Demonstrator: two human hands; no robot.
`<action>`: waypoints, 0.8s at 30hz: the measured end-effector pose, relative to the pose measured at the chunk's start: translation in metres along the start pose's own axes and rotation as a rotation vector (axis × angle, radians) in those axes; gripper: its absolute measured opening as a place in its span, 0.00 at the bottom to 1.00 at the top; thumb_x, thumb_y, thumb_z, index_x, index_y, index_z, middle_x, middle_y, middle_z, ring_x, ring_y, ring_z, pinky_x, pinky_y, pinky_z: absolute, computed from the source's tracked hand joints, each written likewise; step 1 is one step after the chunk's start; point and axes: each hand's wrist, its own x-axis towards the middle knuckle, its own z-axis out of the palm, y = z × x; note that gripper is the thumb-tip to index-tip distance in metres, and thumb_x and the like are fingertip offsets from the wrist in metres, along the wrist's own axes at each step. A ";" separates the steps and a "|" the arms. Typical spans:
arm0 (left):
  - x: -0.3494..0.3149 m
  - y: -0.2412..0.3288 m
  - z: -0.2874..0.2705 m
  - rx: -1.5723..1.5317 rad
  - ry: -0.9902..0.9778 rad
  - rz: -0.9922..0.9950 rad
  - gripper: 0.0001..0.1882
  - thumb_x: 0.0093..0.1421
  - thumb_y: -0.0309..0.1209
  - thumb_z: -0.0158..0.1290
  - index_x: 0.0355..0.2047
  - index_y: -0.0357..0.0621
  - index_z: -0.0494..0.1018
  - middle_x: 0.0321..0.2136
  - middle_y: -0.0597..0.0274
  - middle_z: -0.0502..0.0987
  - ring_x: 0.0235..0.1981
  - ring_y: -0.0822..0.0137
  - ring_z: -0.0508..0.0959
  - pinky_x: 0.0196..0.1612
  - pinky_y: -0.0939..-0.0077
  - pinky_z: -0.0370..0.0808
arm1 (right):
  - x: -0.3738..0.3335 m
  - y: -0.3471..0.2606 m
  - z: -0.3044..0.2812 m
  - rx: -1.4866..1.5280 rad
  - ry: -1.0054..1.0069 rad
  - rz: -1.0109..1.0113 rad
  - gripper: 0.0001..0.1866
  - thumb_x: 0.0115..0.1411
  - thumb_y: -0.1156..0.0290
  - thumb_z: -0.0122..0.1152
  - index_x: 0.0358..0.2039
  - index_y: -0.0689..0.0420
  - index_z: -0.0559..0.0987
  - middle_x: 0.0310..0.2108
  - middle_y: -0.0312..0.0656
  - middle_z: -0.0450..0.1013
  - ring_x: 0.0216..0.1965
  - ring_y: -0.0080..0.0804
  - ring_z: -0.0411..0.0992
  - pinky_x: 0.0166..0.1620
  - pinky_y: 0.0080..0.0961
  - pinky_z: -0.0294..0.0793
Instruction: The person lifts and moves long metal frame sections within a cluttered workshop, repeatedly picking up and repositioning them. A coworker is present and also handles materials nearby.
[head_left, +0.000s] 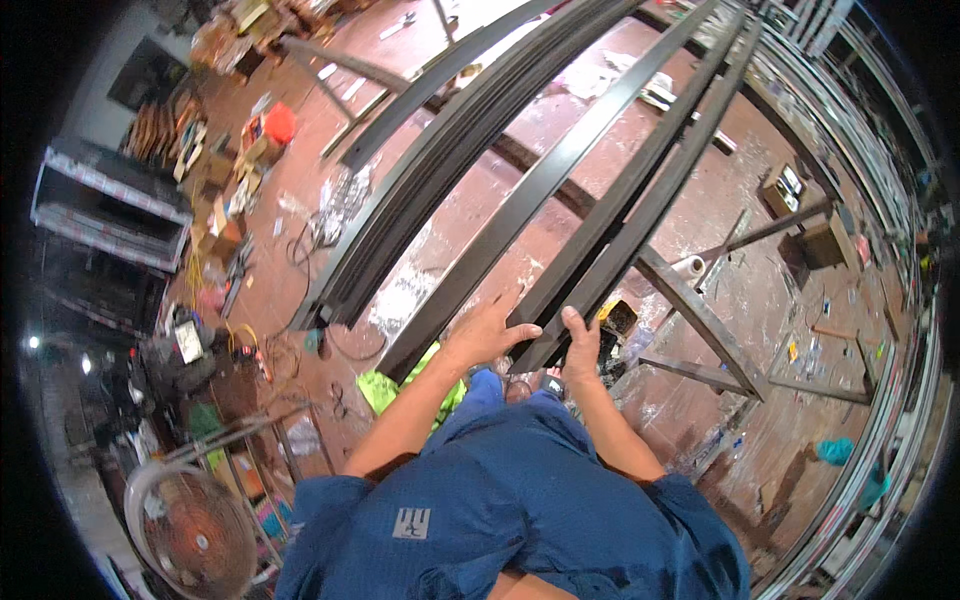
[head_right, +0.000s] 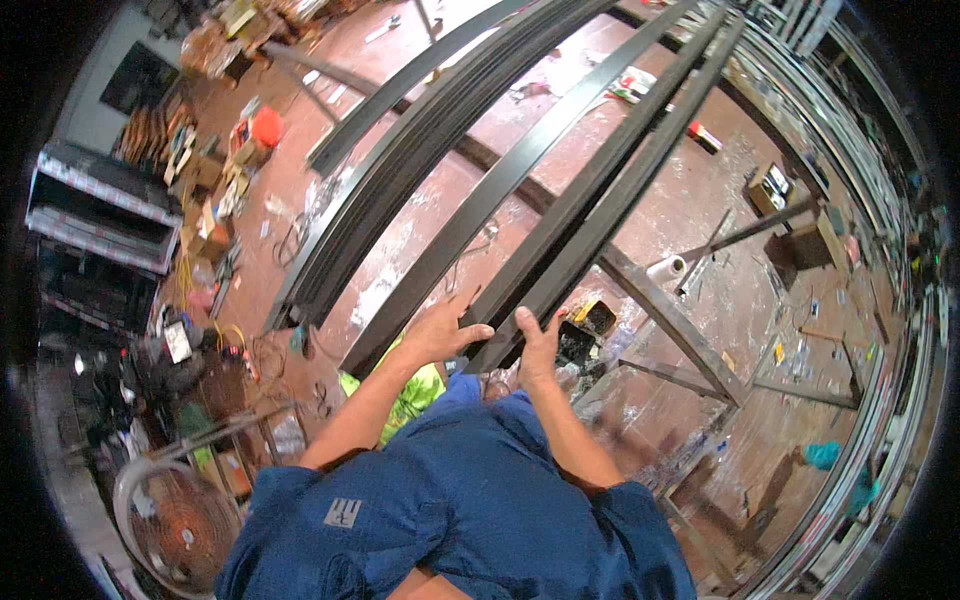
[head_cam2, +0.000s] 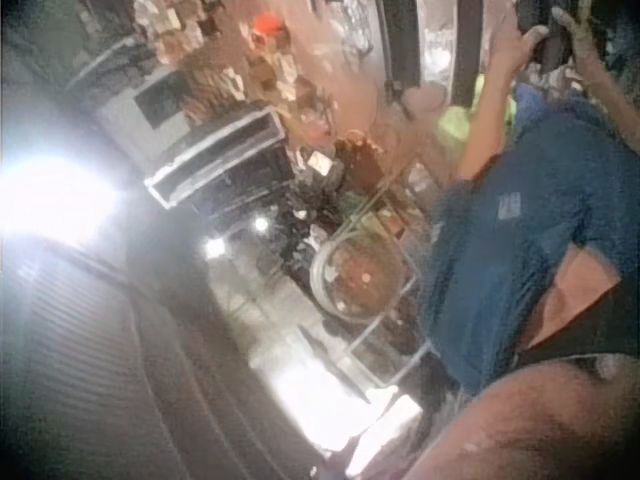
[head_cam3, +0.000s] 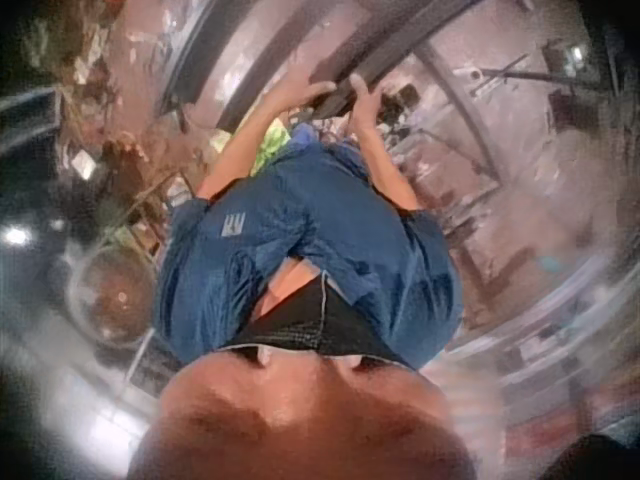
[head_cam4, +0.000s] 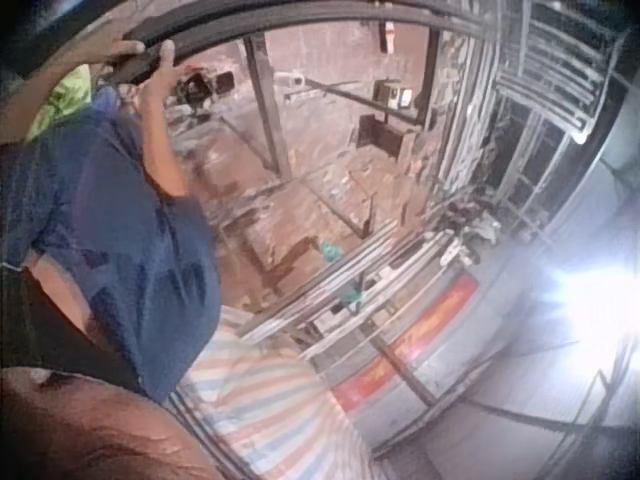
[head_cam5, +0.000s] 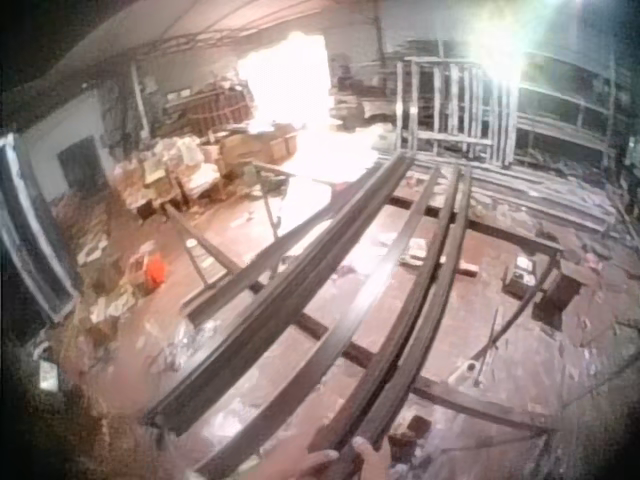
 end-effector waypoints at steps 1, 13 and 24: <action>-0.007 0.004 -0.011 0.004 0.056 -0.014 0.39 0.59 0.48 0.68 0.65 0.44 0.71 0.49 0.42 0.82 0.48 0.41 0.83 0.51 0.55 0.80 | 0.000 -0.001 -0.001 0.000 -0.010 0.014 0.42 0.61 0.61 0.72 0.71 0.61 0.63 0.59 0.46 0.72 0.58 0.39 0.72 0.63 0.37 0.71; -0.102 -0.047 -0.076 0.350 0.181 -0.555 0.46 0.48 0.56 0.72 0.63 0.47 0.71 0.50 0.46 0.82 0.49 0.42 0.83 0.51 0.48 0.79 | -0.001 -0.006 -0.005 -0.112 -0.063 0.058 0.40 0.63 0.52 0.71 0.68 0.60 0.65 0.59 0.44 0.71 0.58 0.36 0.72 0.61 0.37 0.73; -0.104 -0.045 -0.061 0.429 0.274 -0.550 0.43 0.49 0.57 0.71 0.61 0.51 0.73 0.47 0.46 0.84 0.45 0.43 0.85 0.46 0.47 0.80 | 0.006 -0.002 -0.020 -0.160 -0.115 0.101 0.41 0.67 0.52 0.69 0.69 0.65 0.65 0.62 0.43 0.70 0.61 0.35 0.69 0.67 0.36 0.66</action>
